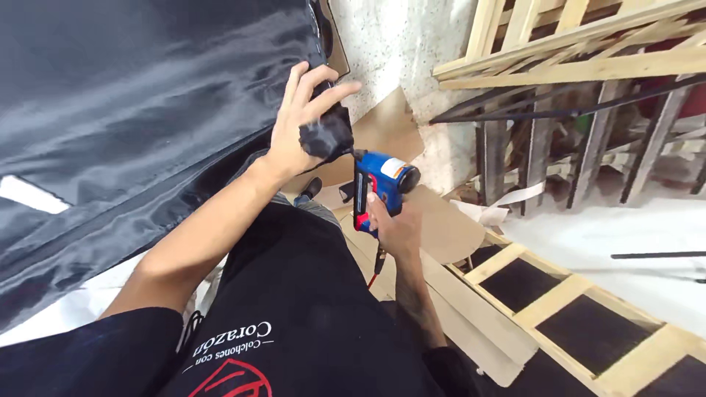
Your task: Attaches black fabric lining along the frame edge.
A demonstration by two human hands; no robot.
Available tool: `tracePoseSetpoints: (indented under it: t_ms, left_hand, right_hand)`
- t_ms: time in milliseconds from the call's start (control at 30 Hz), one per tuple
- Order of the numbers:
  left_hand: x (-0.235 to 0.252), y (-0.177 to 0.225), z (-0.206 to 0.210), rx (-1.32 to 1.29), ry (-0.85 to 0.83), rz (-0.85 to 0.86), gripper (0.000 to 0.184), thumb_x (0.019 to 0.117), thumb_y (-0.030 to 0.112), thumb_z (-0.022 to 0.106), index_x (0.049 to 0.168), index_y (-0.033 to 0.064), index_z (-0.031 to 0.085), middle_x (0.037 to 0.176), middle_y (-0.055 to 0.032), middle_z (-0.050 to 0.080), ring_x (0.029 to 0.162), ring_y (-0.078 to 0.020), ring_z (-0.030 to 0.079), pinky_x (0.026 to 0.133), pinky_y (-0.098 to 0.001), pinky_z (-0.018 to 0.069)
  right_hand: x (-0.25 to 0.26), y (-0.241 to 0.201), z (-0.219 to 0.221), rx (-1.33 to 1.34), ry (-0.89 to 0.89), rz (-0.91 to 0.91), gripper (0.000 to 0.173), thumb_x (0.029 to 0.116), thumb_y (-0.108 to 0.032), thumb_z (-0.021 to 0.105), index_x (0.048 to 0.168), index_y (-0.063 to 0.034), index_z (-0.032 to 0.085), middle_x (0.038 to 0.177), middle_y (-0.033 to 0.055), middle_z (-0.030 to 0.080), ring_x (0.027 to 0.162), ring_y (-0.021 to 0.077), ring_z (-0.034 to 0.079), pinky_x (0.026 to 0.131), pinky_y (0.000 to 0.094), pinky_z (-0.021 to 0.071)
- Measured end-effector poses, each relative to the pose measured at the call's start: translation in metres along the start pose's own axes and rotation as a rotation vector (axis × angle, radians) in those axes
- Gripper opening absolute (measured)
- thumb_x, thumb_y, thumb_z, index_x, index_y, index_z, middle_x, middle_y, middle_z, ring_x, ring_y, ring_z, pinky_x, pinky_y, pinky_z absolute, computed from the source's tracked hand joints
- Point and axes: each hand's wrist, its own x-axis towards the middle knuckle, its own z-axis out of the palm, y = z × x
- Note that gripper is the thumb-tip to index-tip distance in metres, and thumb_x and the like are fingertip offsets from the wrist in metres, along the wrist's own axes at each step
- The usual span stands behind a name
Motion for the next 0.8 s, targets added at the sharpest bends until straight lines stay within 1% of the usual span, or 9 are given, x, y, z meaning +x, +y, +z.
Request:
tracePoseSetpoints:
  t_ms: [100,200,267,400,533,600,667,733,800]
  left_hand:
    - [-0.026,0.043,-0.005,0.197,-0.113,0.284,0.014,0.0985,0.012,0.061,0.106,0.0112,0.074,0.134,-0.0157,0.065,0.131,-0.0413,0.055,0.117,-0.0616,0.0362]
    - [-0.074,0.078,0.008,0.344,-0.259,0.262,0.022,0.1022,0.004,0.051,0.107,0.0050,0.072,0.122,-0.0116,0.072,0.110,-0.0299,0.069,0.089,-0.0448,0.0569]
    - [-0.096,0.078,0.010,0.385,-0.212,0.158,0.021,0.1018,0.003,0.052,0.110,0.0048,0.071,0.122,-0.0112,0.072,0.110,-0.0294,0.070,0.085,-0.0423,0.0592]
    - [-0.134,0.082,-0.010,0.399,-0.087,-0.113,0.039,0.0960,-0.001,0.059,0.134,0.0024,0.063,0.143,-0.0182,0.060,0.134,-0.0359,0.055,0.114,-0.0481,0.0444]
    - [-0.171,0.087,-0.048,0.580,-0.204,-0.603,0.069,0.1021,0.037,0.063,0.161,0.0167,0.033,0.159,-0.0114,0.045,0.139,-0.0261,0.053,0.114,-0.0477,0.0459]
    - [-0.171,0.087,-0.080,0.602,-0.263,-0.837,0.077,0.0969,0.066,0.055,0.153,0.0144,0.044,0.142,-0.0227,0.057,0.125,-0.0427,0.061,0.099,-0.0642,0.0520]
    - [-0.170,0.079,-0.113,0.588,-0.324,-0.981,0.090,0.0923,0.081,0.043,0.138,0.0054,0.059,0.129,-0.0271,0.064,0.123,-0.0464,0.061,0.100,-0.0698,0.0472]
    - [-0.167,0.071,-0.138,0.545,-0.314,-0.967,0.072,0.0984,0.071,0.044,0.134,0.0126,0.066,0.133,-0.0150,0.067,0.130,-0.0296,0.060,0.112,-0.0570,0.0445]
    - [-0.150,0.076,-0.154,0.449,-0.254,-0.978,0.042,0.1048,0.031,0.055,0.134,0.0024,0.062,0.135,-0.0153,0.064,0.128,-0.0153,0.056,0.115,-0.0322,0.0365]
  right_hand:
    - [-0.022,0.029,-0.004,0.059,0.084,0.009,0.030,0.1006,-0.031,0.067,0.100,-0.0009,0.068,0.066,0.0039,0.065,0.054,0.0194,0.065,0.052,0.0409,0.0612]
    - [-0.055,0.063,-0.012,-0.027,0.127,0.067,0.033,0.1000,-0.035,0.067,0.102,-0.0021,0.069,0.067,0.0022,0.067,0.054,0.0170,0.066,0.053,0.0390,0.0614]
    - [-0.066,0.084,-0.015,-0.071,0.124,0.106,0.035,0.0991,-0.039,0.067,0.100,-0.0042,0.070,0.066,0.0013,0.067,0.054,0.0163,0.067,0.053,0.0397,0.0621]
    - [-0.071,0.112,-0.026,-0.127,0.026,0.119,0.038,0.0985,-0.044,0.066,0.095,-0.0064,0.071,0.066,0.0010,0.068,0.053,0.0158,0.066,0.053,0.0405,0.0617]
    - [-0.062,0.123,-0.035,-0.142,-0.086,0.060,0.037,0.0984,-0.044,0.067,0.099,-0.0074,0.072,0.067,0.0002,0.068,0.055,0.0137,0.066,0.055,0.0387,0.0604]
    - [-0.054,0.125,-0.037,-0.174,-0.149,0.022,0.039,0.0991,-0.046,0.065,0.103,-0.0073,0.070,0.068,0.0006,0.067,0.055,0.0141,0.066,0.054,0.0393,0.0608]
    - [-0.051,0.127,-0.038,-0.213,-0.220,0.005,0.042,0.0993,-0.049,0.064,0.105,-0.0074,0.069,0.069,0.0014,0.067,0.054,0.0149,0.066,0.053,0.0403,0.0613]
    - [-0.044,0.127,-0.035,-0.256,-0.284,-0.029,0.044,0.0983,-0.052,0.064,0.102,-0.0084,0.070,0.069,0.0015,0.067,0.054,0.0154,0.066,0.054,0.0412,0.0608]
    - [-0.039,0.121,-0.030,-0.302,-0.335,-0.075,0.047,0.0981,-0.054,0.062,0.101,-0.0085,0.070,0.069,0.0030,0.067,0.055,0.0169,0.066,0.055,0.0436,0.0600]
